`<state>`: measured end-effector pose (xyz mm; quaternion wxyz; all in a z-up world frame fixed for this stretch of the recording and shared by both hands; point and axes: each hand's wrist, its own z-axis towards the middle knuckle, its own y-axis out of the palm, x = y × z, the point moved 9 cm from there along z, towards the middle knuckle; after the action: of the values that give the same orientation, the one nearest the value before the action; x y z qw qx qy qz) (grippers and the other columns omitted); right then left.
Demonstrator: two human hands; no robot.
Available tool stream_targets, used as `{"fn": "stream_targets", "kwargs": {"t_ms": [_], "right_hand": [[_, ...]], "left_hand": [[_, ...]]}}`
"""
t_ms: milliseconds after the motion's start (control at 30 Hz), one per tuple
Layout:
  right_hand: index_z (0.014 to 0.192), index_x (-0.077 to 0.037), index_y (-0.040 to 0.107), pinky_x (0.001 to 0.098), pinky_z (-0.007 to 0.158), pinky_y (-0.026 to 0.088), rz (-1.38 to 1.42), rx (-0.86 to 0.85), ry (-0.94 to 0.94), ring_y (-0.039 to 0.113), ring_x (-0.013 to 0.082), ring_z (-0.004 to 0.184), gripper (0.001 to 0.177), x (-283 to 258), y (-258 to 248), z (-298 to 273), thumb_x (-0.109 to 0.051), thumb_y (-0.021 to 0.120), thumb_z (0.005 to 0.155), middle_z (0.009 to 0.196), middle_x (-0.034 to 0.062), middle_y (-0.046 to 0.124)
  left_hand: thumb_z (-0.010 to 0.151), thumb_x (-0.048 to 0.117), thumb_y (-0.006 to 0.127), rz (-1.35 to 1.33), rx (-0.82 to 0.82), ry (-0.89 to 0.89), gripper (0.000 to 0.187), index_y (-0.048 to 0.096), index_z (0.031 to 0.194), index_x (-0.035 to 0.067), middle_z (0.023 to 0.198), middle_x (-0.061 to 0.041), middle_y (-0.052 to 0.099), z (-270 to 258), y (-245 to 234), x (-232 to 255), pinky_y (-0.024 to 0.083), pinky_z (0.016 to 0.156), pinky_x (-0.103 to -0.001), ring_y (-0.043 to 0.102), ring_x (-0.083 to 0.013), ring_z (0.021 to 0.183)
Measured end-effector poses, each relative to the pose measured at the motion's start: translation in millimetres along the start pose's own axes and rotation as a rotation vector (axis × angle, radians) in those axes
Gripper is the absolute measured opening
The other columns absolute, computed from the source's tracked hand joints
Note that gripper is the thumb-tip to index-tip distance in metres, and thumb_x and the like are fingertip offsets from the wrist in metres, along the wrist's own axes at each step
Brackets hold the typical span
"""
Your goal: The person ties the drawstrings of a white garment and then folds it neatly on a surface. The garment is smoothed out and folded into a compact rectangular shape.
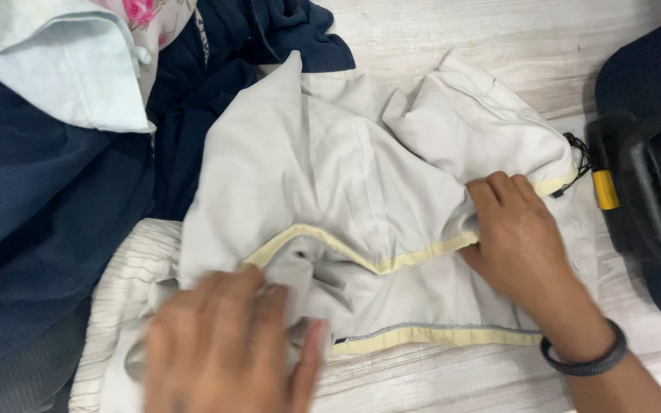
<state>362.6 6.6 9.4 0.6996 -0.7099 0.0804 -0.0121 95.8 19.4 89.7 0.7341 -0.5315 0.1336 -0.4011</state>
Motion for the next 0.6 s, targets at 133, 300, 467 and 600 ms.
{"fn": "stream_targets", "kwargs": {"t_ms": [133, 300, 467, 600], "right_hand": [[0.116, 0.004, 0.061, 0.0450, 0.095, 0.044, 0.180, 0.100, -0.041, 0.049, 0.0402, 0.106, 0.068, -13.8, 16.2, 11.7, -0.001, 0.082, 0.051, 0.115, 0.0175, 0.056], [0.125, 0.003, 0.059, 0.0462, 0.113, 0.042, 0.350, 0.229, -0.452, 0.045, 0.0395, 0.132, 0.063, -42.1, 9.9, 56.5, 0.001, 0.080, 0.066, 0.135, 0.0176, 0.053], [0.114, -0.008, 0.071, 0.0487, 0.109, 0.037, 0.090, 0.479, -0.451, 0.044, 0.0343, 0.134, 0.047, -36.5, -18.1, 95.0, -0.004, 0.086, 0.070, 0.135, 0.0100, 0.059], [0.106, -0.011, 0.077, 0.0395, 0.099, 0.042, -0.029, 0.559, -0.312, 0.047, 0.0301, 0.120, 0.035, 4.8, -39.6, 118.7, 0.003, 0.078, 0.074, 0.125, 0.0062, 0.066]], "left_hand": [[0.088, 0.019, 0.063, -0.074, -0.040, 0.419, 0.027, 0.074, 0.108, 0.004, 0.127, -0.015, 0.066, 5.2, 38.2, 69.4, 0.048, 0.103, -0.042, 0.059, -0.0280, 0.125], [0.082, 0.016, 0.060, -0.065, -0.099, 0.271, 0.035, 0.073, 0.110, 0.000, 0.127, -0.018, 0.067, 21.4, 75.1, 39.0, 0.044, 0.103, -0.044, 0.058, -0.0302, 0.122], [0.078, 0.008, 0.062, 0.077, -0.157, 0.104, 0.031, 0.074, 0.105, -0.003, 0.126, -0.019, 0.067, 20.6, 63.1, -16.2, 0.043, 0.102, -0.043, 0.059, -0.0306, 0.121], [0.079, 0.008, 0.066, 0.032, -0.141, 0.048, 0.021, 0.073, 0.094, -0.005, 0.124, -0.020, 0.067, 17.9, 60.6, -25.7, 0.044, 0.099, -0.045, 0.060, -0.0319, 0.119]]}}
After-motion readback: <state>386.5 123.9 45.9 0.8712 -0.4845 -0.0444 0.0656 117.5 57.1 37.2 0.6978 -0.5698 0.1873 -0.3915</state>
